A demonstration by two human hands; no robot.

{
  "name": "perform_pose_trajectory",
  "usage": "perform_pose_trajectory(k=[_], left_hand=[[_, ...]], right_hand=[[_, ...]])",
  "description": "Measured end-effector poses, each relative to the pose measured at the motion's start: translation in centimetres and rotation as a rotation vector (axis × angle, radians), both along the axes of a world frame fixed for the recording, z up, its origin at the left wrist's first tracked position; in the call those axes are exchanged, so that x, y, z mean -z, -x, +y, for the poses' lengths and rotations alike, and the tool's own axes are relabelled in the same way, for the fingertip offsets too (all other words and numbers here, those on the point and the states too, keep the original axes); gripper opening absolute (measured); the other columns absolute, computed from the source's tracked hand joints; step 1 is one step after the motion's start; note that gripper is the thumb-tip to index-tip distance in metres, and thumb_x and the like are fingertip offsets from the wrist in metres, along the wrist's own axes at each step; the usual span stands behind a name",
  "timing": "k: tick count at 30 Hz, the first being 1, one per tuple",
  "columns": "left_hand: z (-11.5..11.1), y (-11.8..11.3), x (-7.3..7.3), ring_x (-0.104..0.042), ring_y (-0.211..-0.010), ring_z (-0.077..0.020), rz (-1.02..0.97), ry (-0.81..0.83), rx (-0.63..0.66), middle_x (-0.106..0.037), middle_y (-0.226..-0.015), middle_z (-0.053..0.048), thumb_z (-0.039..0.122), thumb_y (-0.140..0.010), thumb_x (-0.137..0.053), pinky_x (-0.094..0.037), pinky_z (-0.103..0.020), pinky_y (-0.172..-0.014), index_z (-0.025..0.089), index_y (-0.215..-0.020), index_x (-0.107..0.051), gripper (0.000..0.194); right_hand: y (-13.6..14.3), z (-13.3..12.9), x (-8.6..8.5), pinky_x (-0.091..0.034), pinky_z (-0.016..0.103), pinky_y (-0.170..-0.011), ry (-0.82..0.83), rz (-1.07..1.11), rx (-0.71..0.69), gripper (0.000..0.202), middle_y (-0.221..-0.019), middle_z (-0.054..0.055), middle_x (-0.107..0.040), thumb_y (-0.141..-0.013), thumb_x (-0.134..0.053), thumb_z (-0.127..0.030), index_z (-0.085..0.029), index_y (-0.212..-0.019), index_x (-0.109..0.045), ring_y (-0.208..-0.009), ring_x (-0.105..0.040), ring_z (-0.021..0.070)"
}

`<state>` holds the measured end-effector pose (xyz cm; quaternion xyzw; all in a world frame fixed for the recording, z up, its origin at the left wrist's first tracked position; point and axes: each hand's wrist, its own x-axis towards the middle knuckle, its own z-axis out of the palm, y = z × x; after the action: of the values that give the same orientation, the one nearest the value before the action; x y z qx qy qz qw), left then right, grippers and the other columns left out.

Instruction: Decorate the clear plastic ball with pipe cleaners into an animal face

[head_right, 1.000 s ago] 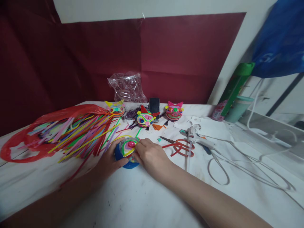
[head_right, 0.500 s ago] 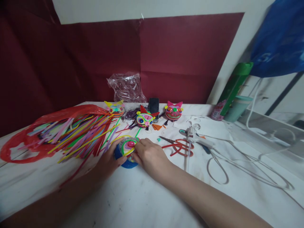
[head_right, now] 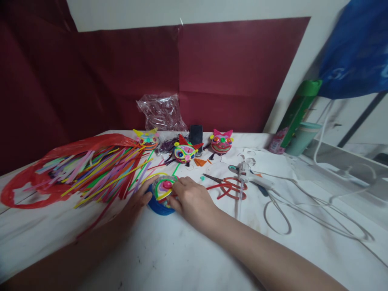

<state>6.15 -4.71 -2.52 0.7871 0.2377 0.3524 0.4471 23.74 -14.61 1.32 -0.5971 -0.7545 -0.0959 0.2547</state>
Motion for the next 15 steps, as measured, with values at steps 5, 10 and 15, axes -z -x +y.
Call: perform_pose_trajectory(k=[5, 10, 15], left_hand=[[0.08, -0.33, -0.08, -0.041, -0.127, -0.0298, 0.02, 0.012, -0.043, -0.049, -0.137, -0.011, 0.041, -0.079, -0.057, -0.032, -0.041, -0.107, 0.016, -0.132, -0.044, 0.06], [-0.01, -0.54, -0.04, -0.047, -0.122, -0.03, 0.006, -0.006, -0.088, -0.054, -0.13, -0.012, 0.036, -0.074, -0.063, -0.039, -0.041, -0.102, 0.017, -0.128, -0.047, 0.059], [0.2, -0.43, 0.15, -0.048, -0.121, -0.03, -0.02, 0.03, -0.043, -0.054, -0.13, -0.012, 0.037, -0.069, -0.069, -0.04, -0.041, -0.101, 0.018, -0.128, -0.046, 0.065]], right_hand=[[-0.03, 0.01, 0.03, -0.041, 0.026, -0.063, -0.002, -0.012, 0.008, 0.01, -0.077, 0.005, -0.06, -0.084, -0.057, -0.024, -0.016, -0.079, -0.059, -0.074, -0.056, 0.0177], [-0.02, 0.15, 0.11, -0.041, 0.026, -0.063, -0.009, -0.023, 0.013, 0.01, -0.078, 0.006, -0.06, -0.084, -0.058, -0.025, -0.016, -0.079, -0.059, -0.075, -0.056, 0.0183], [0.21, 0.03, 0.19, -0.042, 0.026, -0.064, -0.013, -0.024, 0.003, 0.009, -0.081, 0.006, -0.061, -0.084, -0.058, -0.025, -0.016, -0.082, -0.06, -0.078, -0.057, 0.019]])
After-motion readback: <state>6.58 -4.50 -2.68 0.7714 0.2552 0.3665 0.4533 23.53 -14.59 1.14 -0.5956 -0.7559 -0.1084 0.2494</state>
